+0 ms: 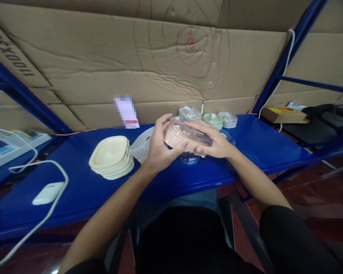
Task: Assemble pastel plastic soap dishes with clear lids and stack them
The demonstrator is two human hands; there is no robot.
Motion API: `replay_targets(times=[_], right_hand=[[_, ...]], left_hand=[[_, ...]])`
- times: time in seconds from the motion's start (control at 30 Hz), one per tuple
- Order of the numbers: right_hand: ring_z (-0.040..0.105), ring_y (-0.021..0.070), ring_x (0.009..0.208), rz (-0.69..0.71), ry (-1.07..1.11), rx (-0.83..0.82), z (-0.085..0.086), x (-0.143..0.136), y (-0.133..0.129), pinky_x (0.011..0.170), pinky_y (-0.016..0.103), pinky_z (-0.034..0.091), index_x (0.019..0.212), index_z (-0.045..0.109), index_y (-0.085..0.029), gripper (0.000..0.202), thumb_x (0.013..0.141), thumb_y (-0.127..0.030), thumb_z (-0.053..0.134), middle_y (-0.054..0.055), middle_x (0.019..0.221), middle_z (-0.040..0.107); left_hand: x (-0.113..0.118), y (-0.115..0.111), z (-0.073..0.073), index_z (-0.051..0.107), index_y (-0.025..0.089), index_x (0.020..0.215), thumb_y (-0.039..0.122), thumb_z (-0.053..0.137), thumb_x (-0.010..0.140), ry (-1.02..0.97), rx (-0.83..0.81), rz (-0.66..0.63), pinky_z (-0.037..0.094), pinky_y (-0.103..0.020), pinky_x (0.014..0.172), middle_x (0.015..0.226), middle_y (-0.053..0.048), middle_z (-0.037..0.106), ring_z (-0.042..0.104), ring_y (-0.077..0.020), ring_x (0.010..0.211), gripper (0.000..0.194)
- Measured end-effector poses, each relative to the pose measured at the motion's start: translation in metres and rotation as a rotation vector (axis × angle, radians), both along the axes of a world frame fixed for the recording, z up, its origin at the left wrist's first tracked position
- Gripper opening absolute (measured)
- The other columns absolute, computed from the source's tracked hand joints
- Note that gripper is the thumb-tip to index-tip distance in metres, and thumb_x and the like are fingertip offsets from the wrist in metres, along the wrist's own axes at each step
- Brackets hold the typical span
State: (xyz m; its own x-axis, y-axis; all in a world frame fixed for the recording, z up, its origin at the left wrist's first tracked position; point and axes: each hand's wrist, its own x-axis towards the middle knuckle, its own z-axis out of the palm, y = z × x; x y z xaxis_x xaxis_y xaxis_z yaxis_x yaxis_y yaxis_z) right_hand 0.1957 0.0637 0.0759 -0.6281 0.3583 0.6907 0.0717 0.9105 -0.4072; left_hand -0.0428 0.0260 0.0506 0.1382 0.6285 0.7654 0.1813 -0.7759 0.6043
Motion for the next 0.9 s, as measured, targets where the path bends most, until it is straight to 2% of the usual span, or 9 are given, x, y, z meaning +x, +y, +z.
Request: replay_targets(times=[0.17, 0.33, 0.4, 0.5, 0.67, 0.77, 0.9], right_hand=[[0.057, 0.0381, 0.15, 0.003, -0.026, -0.009, -0.002, 0.0, 0.003, 0.127, 0.061, 0.042, 0.165, 0.055, -0.037, 0.086, 0.091, -0.079, 0.071, 0.008, 0.165, 0.06], [0.05, 0.0425, 0.156, 0.01, -0.079, -0.033, -0.005, -0.001, 0.004, 0.132, 0.063, 0.035, 0.17, 0.046, -0.038, 0.118, 0.068, -0.067, 0.096, 0.008, 0.171, 0.053], [0.049, 0.043, 0.157, 0.008, -0.087, -0.039, -0.005, -0.002, 0.004, 0.132, 0.064, 0.034, 0.171, 0.044, -0.038, 0.122, 0.065, -0.062, 0.099, 0.008, 0.171, 0.052], [0.05, 0.0426, 0.156, 0.011, -0.087, -0.015, -0.006, -0.003, 0.001, 0.131, 0.063, 0.036, 0.172, 0.042, -0.038, 0.121, 0.067, -0.057, 0.098, 0.009, 0.171, 0.052], [0.053, 0.0391, 0.153, -0.041, 0.019, 0.072, -0.009, -0.007, -0.005, 0.13, 0.06, 0.04, 0.171, 0.041, -0.041, 0.11, 0.075, -0.05, 0.094, 0.008, 0.166, 0.055], [0.049, 0.04, 0.155, -0.078, 0.043, 0.097, -0.015, -0.009, -0.003, 0.131, 0.062, 0.037, 0.172, 0.04, -0.039, 0.114, 0.073, -0.057, 0.096, 0.01, 0.168, 0.052], [0.045, 0.0435, 0.159, -0.065, -0.019, 0.016, -0.02, -0.009, 0.004, 0.134, 0.063, 0.033, 0.174, 0.034, -0.033, 0.131, 0.065, -0.071, 0.096, 0.014, 0.174, 0.045]], left_hand=[[0.001, -0.001, 0.0, 0.045, 0.024, 0.152, 0.055, 0.089, 0.082, -0.014, 0.007, -0.007, 0.057, -0.055, 0.117, 0.146, -0.018, 0.067, 0.068, -0.0364, 0.136, 0.088], [0.001, -0.003, 0.002, 0.053, 0.023, 0.149, 0.058, 0.086, 0.084, -0.006, 0.028, 0.046, 0.055, -0.054, 0.117, 0.142, -0.016, 0.07, 0.07, -0.0345, 0.131, 0.08], [0.0, -0.003, 0.002, 0.056, 0.024, 0.147, 0.059, 0.084, 0.085, -0.007, 0.033, 0.053, 0.056, -0.053, 0.115, 0.141, -0.015, 0.07, 0.07, -0.0339, 0.129, 0.077], [0.0, -0.002, 0.001, 0.056, 0.024, 0.146, 0.061, 0.082, 0.086, -0.023, 0.038, 0.038, 0.057, -0.052, 0.113, 0.14, -0.015, 0.07, 0.07, -0.0333, 0.128, 0.074], [0.001, 0.001, 0.0, 0.049, 0.026, 0.147, 0.063, 0.088, 0.081, -0.063, 0.044, 0.044, 0.053, -0.053, 0.117, 0.143, -0.015, 0.065, 0.066, -0.035, 0.134, 0.086], [-0.001, 0.0, 0.0, 0.05, 0.026, 0.146, 0.066, 0.09, 0.078, -0.056, 0.03, 0.04, 0.055, -0.053, 0.115, 0.145, -0.015, 0.062, 0.065, -0.0358, 0.134, 0.089], [-0.004, -0.003, 0.003, 0.051, 0.027, 0.146, 0.067, 0.092, 0.075, -0.021, 0.046, 0.049, 0.057, -0.051, 0.112, 0.144, -0.013, 0.061, 0.067, -0.0347, 0.129, 0.091]])
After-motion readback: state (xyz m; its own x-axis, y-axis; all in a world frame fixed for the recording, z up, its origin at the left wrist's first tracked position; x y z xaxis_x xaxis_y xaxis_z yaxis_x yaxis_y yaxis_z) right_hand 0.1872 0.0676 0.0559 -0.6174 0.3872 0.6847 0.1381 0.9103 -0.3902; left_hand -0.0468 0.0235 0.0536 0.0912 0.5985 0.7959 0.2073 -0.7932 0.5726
